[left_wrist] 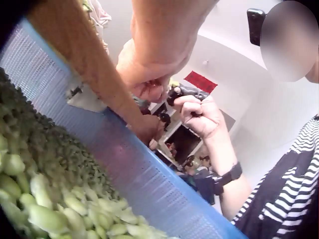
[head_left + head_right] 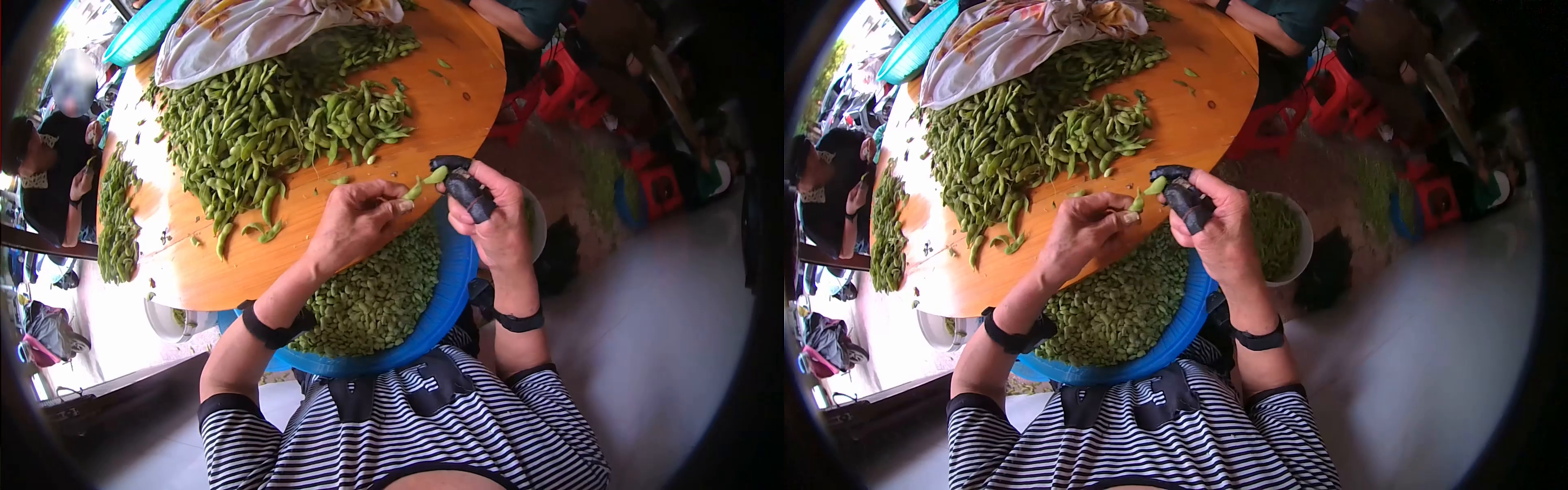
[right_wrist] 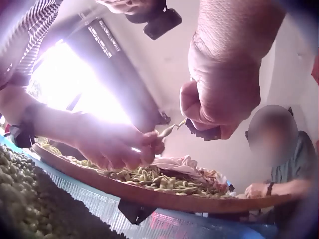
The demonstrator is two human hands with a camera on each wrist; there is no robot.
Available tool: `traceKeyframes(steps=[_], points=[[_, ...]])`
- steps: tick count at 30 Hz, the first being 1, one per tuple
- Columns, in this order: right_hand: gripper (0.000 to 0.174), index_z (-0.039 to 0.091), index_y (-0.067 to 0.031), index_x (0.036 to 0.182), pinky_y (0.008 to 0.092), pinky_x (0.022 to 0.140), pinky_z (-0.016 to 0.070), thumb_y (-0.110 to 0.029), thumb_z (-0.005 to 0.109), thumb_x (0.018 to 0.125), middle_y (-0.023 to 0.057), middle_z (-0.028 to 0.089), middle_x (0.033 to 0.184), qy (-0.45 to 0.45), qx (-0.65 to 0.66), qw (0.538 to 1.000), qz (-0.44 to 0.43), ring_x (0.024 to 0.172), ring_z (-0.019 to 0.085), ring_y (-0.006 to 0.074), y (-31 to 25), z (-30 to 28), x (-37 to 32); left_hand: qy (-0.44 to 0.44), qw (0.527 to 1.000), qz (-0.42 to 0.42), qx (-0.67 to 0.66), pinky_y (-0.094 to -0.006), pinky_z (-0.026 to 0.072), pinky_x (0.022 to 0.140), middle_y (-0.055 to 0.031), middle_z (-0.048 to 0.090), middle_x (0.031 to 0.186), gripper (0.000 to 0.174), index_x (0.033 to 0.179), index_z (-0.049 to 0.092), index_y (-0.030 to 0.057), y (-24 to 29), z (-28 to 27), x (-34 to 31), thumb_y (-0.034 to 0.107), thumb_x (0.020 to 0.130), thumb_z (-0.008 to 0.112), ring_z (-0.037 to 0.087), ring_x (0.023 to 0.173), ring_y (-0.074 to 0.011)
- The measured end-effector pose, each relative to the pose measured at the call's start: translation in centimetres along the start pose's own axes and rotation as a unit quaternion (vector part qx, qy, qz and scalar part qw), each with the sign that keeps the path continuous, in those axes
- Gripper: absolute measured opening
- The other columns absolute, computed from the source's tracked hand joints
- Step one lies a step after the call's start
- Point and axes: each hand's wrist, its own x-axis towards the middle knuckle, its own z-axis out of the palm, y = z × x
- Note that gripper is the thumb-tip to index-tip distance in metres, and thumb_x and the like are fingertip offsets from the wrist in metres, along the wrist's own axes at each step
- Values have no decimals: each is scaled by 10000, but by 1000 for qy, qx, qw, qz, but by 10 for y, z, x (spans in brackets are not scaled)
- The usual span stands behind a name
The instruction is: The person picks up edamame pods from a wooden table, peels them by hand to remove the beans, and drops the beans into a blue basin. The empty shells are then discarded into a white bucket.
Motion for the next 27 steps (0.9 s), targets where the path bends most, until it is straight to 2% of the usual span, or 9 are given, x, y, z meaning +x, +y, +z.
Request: traceKeyframes(steps=[1, 6, 12, 16, 18, 22, 24, 25, 27], points=[[178, 637, 37, 993, 184, 465, 336, -94, 534, 931, -39, 491, 630, 18, -1, 1000, 3, 539, 435, 14, -2, -5, -2, -16, 987, -92, -130, -216, 396, 510, -9, 600, 742, 157, 1025, 660, 10, 6, 2, -4, 128, 921, 646, 519, 578, -84], [131, 669, 24, 913, 205, 499, 376, -23, 551, 883, -31, 533, 615, 61, -336, 938, 50, 578, 490, 16, -9, -13, -31, -48, 980, -84, -174, -211, 371, 495, 0, 584, 717, 138, 989, 654, 3, 16, 12, -17, 128, 949, 611, 481, 563, -54], [112, 668, -4, 896, 197, 465, 358, -57, 570, 889, -36, 520, 600, 6, -143, 983, 112, 540, 468, 7, -17, -13, -53, -21, 997, -56, -42, -224, 407, 531, 16, 579, 694, 121, 959, 675, -13, 9, 33, -26, 92, 900, 659, 482, 585, -48], [83, 620, -9, 830, 200, 458, 360, -76, 588, 865, -40, 504, 614, -20, -139, 984, 113, 536, 464, 12, -14, -17, -50, -29, 996, -48, 69, -220, 434, 581, 13, 594, 727, 118, 984, 649, -28, 13, 36, -28, 33, 884, 656, 526, 646, -47], [82, 599, -11, 806, 202, 459, 364, -75, 594, 858, -39, 498, 613, -24, -149, 982, 111, 534, 462, 14, -12, -19, -49, -11, 988, 61, 142, -228, 439, 586, 1, 606, 738, 105, 978, 657, -23, 13, 37, -29, 20, 883, 645, 530, 644, -53], [114, 560, -8, 767, 205, 448, 352, -68, 577, 863, -22, 486, 611, -35, -141, 985, 92, 525, 452, 23, -6, -21, -48, -2, 975, 124, 182, -234, 412, 556, -12, 634, 756, 66, 941, 666, -7, 8, 36, -29, 17, 884, 645, 526, 614, -76], [125, 562, -2, 783, 205, 442, 341, -82, 565, 879, -17, 483, 611, -36, -36, 994, 99, 523, 446, 26, 5, -26, -51, -83, 982, -118, -123, -249, 373, 515, -47, 661, 801, 45, 922, 672, 18, 6, 33, -31, 47, 889, 661, 524, 585, -111], [140, 564, 4, 799, 204, 436, 329, -97, 553, 896, -12, 479, 611, -39, 70, 991, 105, 520, 441, 28, 9, -28, -53, -83, 982, -119, -123, -249, 373, 515, -47, 661, 801, 45, 922, 672, 18, 4, 34, -31, 47, 889, 661, 524, 585, -111], [159, 563, 8, 818, 201, 432, 319, -119, 545, 912, -8, 482, 610, -66, 140, 979, 131, 517, 436, 29, 4, -28, -51, -142, 898, -175, -377, -247, 369, 495, -27, 600, 669, 83, 906, 661, 32, 1, 36, -33, 114, 919, 655, 526, 553, -120]])
